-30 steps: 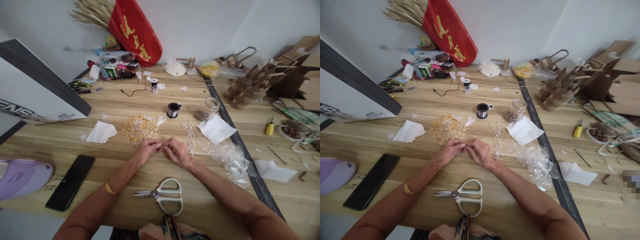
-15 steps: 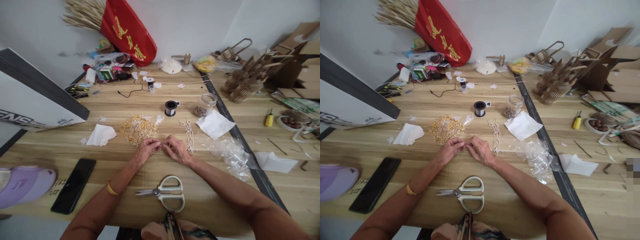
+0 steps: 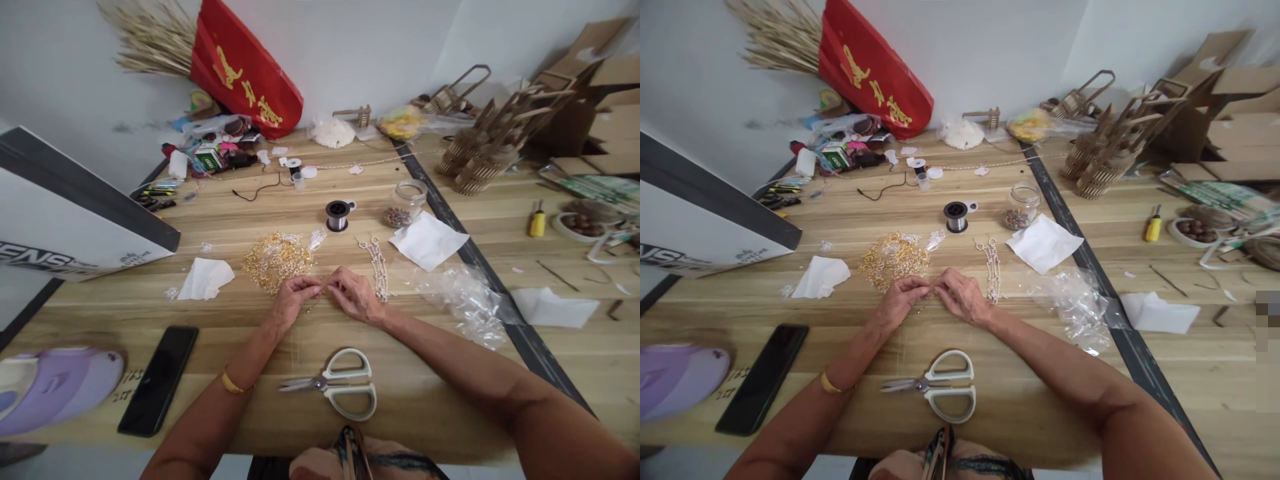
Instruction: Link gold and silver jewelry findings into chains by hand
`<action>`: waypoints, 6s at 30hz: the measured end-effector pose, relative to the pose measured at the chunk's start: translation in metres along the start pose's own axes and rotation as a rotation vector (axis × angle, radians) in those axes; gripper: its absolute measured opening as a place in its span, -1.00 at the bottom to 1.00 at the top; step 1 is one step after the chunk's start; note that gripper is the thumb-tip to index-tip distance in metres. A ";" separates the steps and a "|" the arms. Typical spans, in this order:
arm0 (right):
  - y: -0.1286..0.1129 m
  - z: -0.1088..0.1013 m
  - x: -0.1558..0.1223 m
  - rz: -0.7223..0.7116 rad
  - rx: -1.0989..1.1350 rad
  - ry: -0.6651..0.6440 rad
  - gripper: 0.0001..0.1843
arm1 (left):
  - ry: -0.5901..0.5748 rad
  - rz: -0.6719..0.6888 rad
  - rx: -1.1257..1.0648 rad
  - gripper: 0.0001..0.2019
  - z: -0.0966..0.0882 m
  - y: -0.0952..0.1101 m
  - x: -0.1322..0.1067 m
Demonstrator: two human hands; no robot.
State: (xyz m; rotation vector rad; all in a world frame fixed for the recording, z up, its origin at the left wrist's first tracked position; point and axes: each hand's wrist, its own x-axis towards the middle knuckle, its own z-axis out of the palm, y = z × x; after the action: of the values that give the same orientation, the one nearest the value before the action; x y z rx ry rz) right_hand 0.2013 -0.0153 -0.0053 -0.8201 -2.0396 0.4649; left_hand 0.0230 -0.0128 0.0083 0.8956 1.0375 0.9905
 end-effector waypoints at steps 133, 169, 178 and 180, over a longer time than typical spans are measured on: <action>-0.003 -0.003 0.003 -0.100 -0.032 -0.001 -0.94 | -0.072 -0.075 -0.100 -0.81 0.000 0.003 0.000; -0.004 -0.001 0.003 -0.103 -0.062 -0.037 -0.94 | -0.099 -0.141 -0.178 -0.80 -0.002 -0.003 -0.001; -0.004 -0.002 0.002 -0.107 -0.033 -0.008 -0.94 | -0.109 -0.174 -0.265 -0.82 0.000 0.001 -0.001; -0.003 -0.001 0.002 -0.109 -0.032 -0.005 -0.94 | -0.118 -0.172 -0.271 -0.82 -0.001 0.001 -0.001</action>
State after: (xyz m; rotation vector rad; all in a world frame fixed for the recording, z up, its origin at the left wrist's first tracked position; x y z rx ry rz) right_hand 0.2004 -0.0164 -0.0016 -0.7233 -2.0887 0.3743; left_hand 0.0221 -0.0133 0.0090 0.6235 0.8417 0.8965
